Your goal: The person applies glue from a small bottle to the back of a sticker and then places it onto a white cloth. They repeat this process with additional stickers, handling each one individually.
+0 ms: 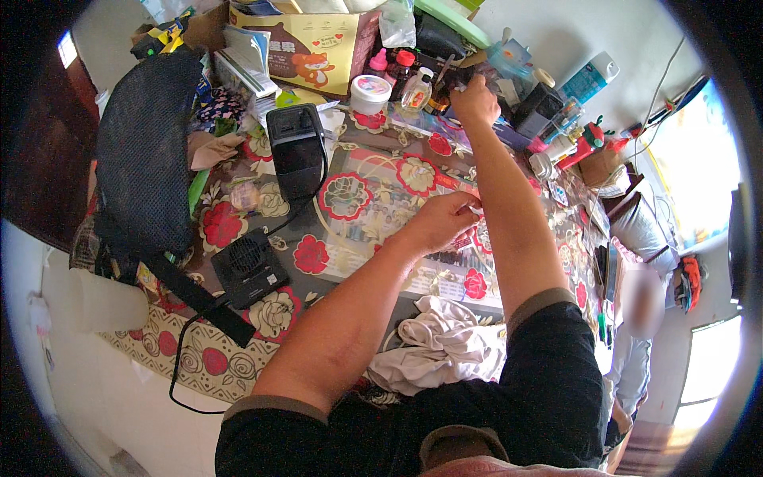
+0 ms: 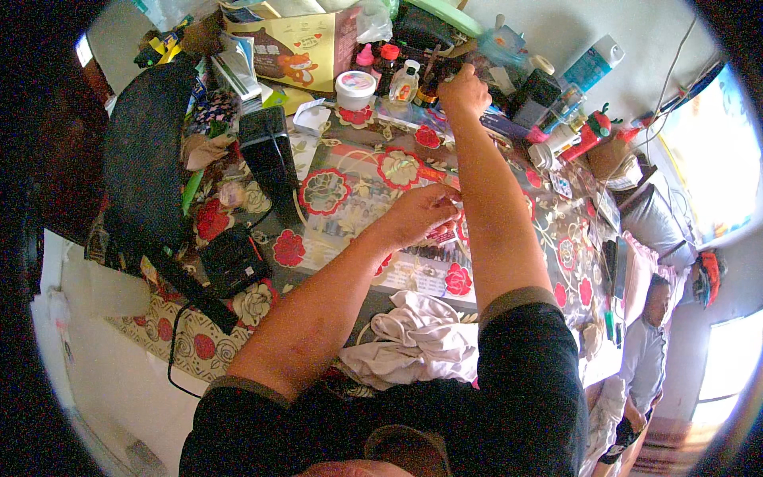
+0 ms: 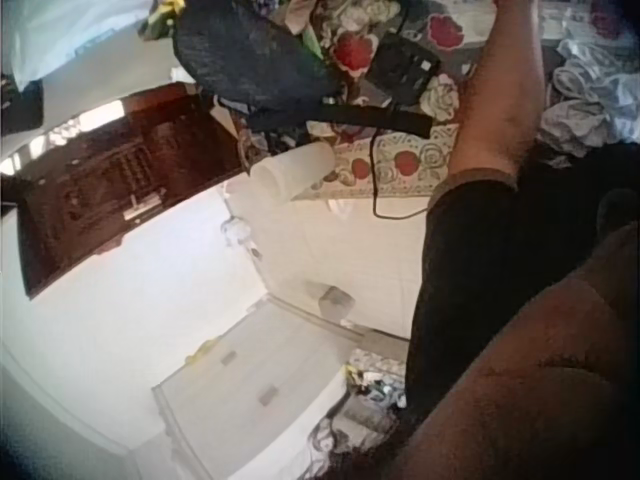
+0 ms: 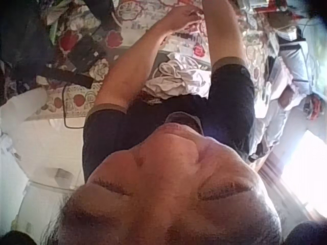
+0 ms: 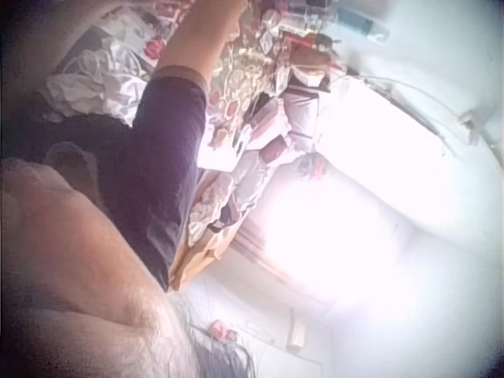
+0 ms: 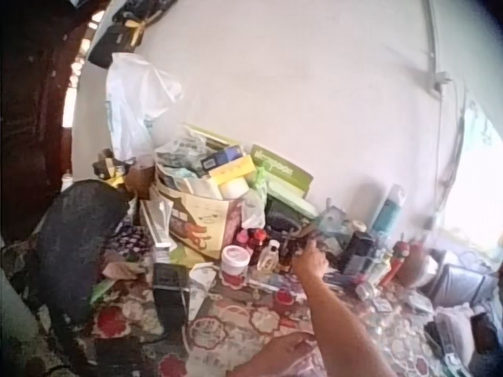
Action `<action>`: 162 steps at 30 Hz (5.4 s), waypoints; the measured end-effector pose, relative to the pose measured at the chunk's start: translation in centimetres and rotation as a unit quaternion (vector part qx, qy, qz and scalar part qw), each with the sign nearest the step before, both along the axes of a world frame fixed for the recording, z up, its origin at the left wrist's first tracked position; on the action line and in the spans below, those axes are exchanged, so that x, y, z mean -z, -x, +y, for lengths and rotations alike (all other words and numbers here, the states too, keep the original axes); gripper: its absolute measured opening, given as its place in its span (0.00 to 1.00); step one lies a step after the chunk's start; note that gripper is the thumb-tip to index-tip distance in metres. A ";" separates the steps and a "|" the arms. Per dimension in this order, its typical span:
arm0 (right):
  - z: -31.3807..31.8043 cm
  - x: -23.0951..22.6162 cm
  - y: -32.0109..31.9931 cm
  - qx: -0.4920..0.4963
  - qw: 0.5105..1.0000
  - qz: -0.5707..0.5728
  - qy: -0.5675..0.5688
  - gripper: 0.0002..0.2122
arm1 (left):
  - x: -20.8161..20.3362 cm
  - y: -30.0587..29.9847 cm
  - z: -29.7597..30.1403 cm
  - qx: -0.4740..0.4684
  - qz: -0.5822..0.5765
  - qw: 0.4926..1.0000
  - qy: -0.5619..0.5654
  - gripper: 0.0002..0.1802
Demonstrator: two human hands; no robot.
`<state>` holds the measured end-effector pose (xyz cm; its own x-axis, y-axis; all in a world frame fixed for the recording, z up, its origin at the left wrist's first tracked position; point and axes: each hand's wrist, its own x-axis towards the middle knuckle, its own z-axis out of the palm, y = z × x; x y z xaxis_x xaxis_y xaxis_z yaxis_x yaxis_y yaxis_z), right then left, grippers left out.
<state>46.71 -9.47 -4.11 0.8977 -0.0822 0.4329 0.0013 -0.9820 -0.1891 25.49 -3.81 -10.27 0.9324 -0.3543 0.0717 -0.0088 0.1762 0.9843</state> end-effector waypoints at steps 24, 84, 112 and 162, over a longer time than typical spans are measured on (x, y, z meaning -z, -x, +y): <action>0.4 -0.9 -0.1 0.001 0.988 0.103 0.116 0.27 | 0.2 0.0 0.1 -0.018 -0.049 0.998 -0.044 0.16; -3.5 1.5 -2.7 -0.330 0.912 -0.231 -0.077 0.18 | 1.9 -0.9 -1.1 0.004 -0.025 0.998 0.056 0.12; -4.0 0.0 -1.6 -0.174 0.978 -0.012 0.118 0.23 | 1.4 -0.7 -0.6 -0.007 -0.048 0.999 0.006 0.14; -11.5 2.5 36.8 -0.558 0.818 0.133 -0.025 0.27 | 0.1 -0.4 1.5 -0.211 -0.075 0.973 0.052 0.12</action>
